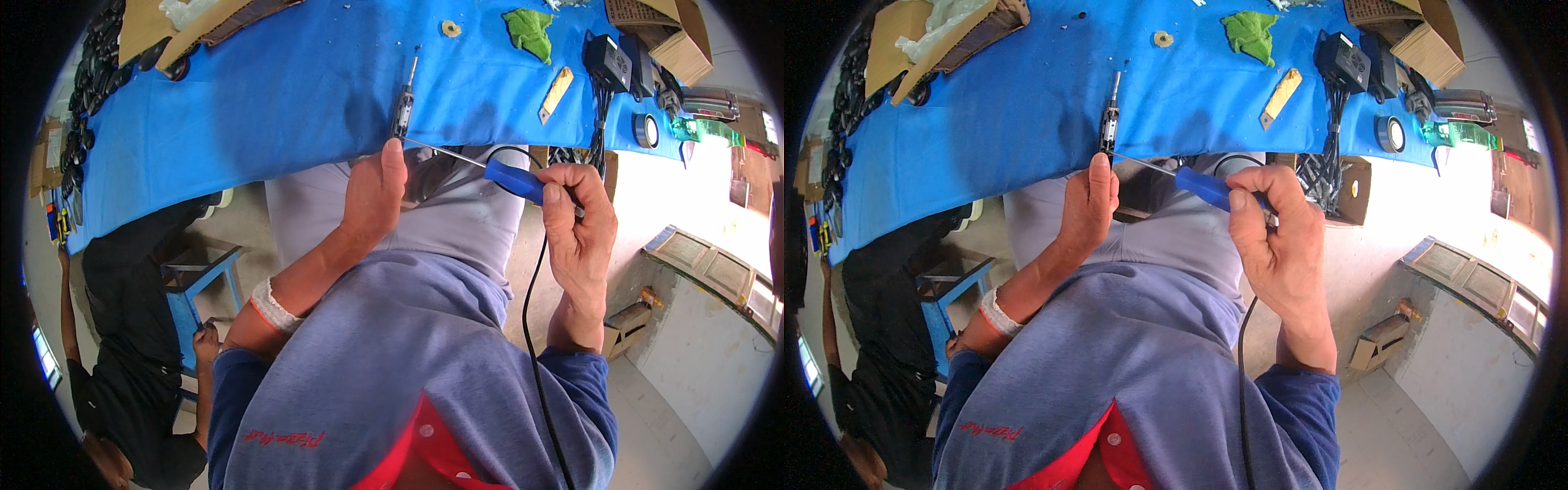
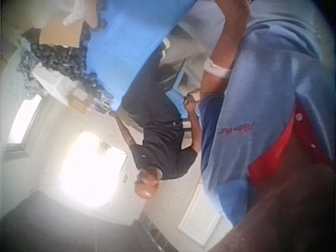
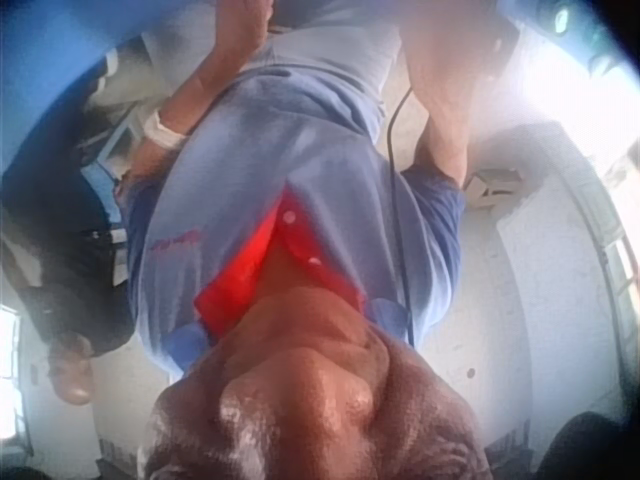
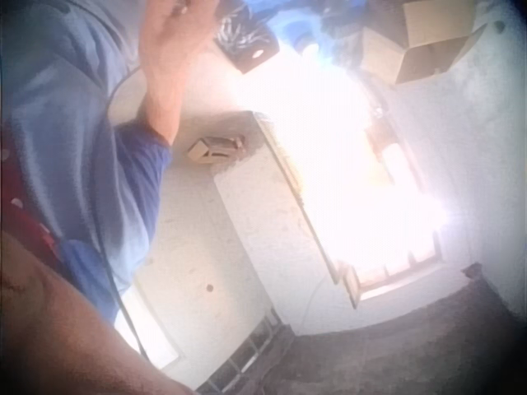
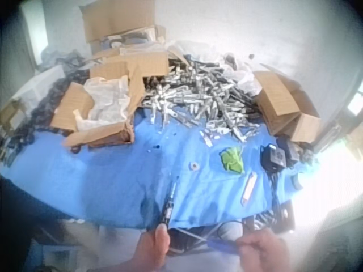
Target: The person cleans and repairs an electronic component using a precision tool and a cloth.
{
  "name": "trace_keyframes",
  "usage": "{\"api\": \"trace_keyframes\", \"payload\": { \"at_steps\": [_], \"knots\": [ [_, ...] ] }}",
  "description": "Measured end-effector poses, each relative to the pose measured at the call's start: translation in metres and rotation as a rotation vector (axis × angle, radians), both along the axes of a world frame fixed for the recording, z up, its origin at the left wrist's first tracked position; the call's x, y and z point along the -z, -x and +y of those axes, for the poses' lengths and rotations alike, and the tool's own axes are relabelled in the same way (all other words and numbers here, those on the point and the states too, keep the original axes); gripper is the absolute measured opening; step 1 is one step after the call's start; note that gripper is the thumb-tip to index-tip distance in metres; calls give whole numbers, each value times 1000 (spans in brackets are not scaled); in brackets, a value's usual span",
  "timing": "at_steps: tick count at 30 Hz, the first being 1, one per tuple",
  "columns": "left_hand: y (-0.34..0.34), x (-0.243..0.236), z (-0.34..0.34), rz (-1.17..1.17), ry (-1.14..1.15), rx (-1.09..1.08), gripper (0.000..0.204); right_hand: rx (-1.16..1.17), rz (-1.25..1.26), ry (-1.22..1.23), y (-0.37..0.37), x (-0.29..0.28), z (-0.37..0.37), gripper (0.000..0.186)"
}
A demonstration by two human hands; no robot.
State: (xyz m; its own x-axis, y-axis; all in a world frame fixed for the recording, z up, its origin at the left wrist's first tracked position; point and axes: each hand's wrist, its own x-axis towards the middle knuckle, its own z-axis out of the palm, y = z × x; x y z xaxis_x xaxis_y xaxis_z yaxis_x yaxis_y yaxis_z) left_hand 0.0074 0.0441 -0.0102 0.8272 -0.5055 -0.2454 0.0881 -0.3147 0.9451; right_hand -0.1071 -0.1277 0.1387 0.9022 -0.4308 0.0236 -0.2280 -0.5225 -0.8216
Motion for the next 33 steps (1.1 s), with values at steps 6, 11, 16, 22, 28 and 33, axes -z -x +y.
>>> {"api": "trace_keyframes", "payload": {
  "at_steps": [6, 11, 16, 22, 28, 33],
  "knots": [
    [0, -6, 1, 165, 102, -52, 64, 87, -32, -15, 4, 11, -1, 10],
    [-2, -14, -1, 335, 147, -86, 67, 125, -30, -46, 6, 19, -2, 11],
    [-5, -16, -4, 368, 154, -108, 66, 149, -54, -35, 7, 27, -2, 12],
    [-9, -31, -5, 632, 156, -154, 57, 180, -55, -42, 12, 30, -2, 11],
    [-8, -18, -3, 816, 266, -134, 53, 183, -78, -69, 19, 34, -1, 11],
    [-5, -12, -4, 881, 335, -78, 53, 203, -124, -79, 24, 34, 2, 11]
  ]
}}
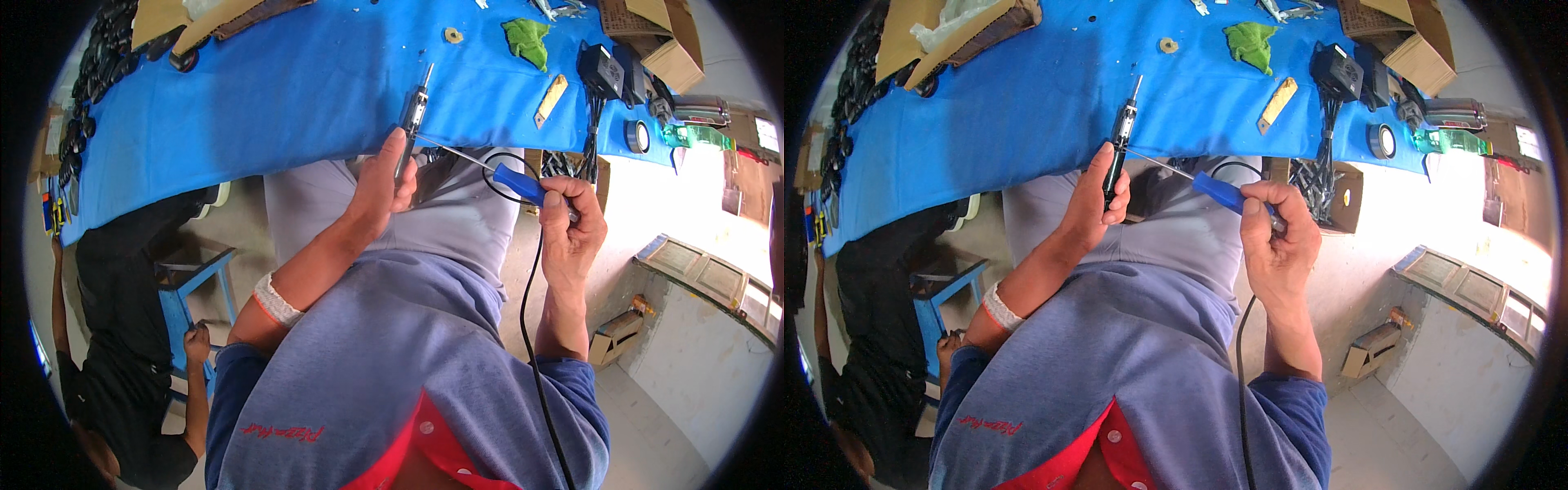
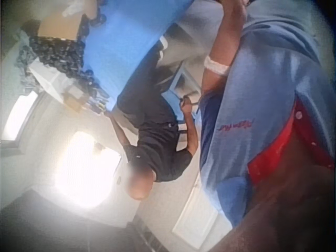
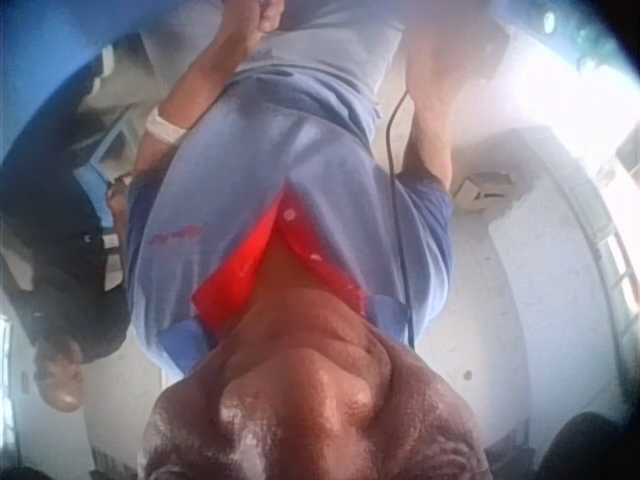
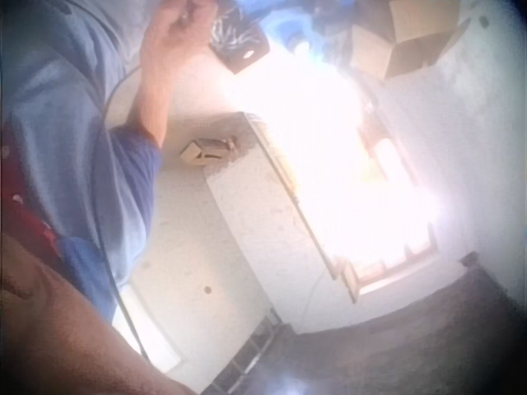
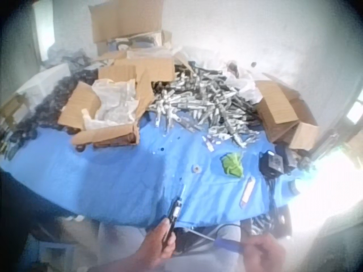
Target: The person cleans and repairs an electronic component using a precision tool and a cloth.
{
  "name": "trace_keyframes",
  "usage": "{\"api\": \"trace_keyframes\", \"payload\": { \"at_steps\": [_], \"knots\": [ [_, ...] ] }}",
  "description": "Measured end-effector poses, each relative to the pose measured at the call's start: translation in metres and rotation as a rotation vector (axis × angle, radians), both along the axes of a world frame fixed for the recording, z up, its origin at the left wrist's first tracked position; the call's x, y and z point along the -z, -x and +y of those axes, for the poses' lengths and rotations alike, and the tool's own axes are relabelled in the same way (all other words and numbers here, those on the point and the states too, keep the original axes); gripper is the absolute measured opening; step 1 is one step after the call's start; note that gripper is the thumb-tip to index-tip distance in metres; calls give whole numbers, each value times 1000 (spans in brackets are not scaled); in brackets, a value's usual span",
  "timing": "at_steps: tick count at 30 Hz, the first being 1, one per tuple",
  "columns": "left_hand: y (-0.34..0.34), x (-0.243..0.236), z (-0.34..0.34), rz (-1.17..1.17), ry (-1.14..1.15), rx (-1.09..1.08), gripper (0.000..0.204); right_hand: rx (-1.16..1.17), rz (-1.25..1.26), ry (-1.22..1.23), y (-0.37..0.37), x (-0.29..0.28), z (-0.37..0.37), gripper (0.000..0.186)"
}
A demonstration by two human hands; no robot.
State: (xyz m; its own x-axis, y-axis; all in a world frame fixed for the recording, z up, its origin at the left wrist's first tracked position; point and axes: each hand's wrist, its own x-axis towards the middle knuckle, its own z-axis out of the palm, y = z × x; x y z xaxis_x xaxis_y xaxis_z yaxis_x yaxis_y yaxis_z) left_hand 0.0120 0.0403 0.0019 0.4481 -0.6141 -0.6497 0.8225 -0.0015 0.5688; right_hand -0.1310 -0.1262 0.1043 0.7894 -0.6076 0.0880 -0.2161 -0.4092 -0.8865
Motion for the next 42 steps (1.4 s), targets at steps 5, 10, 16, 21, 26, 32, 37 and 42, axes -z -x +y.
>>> {"api": "trace_keyframes", "payload": {
  "at_steps": [5, 10, 16, 21, 26, 32, 37, 42],
  "knots": [
    [2, -1, -3, -35, -22, -30, 54, 31, -36, -18, 4, 1, -1, 11],
    [3, -1, -3, -81, -64, -33, 54, 47, -63, -41, 7, 6, -3, 13],
    [3, -1, -3, -110, -86, -19, 55, 27, -62, -29, 8, 9, -2, 13],
    [2, 2, -3, -87, -71, -27, 55, 30, -70, -36, 7, 7, 0, 13],
    [2, 1, -3, -97, -69, -23, 55, 25, -67, -16, 6, 8, 0, 13],
    [2, 8, -2, -112, -57, -10, 54, 24, -70, -18, 5, 10, 0, 13],
    [4, 6, -4, -146, -80, -22, 54, 39, -76, -25, 7, 11, 1, 12],
    [3, 7, -3, -139, -70, -13, 55, 49, -82, -26, 7, 12, 1, 12]
  ]
}}
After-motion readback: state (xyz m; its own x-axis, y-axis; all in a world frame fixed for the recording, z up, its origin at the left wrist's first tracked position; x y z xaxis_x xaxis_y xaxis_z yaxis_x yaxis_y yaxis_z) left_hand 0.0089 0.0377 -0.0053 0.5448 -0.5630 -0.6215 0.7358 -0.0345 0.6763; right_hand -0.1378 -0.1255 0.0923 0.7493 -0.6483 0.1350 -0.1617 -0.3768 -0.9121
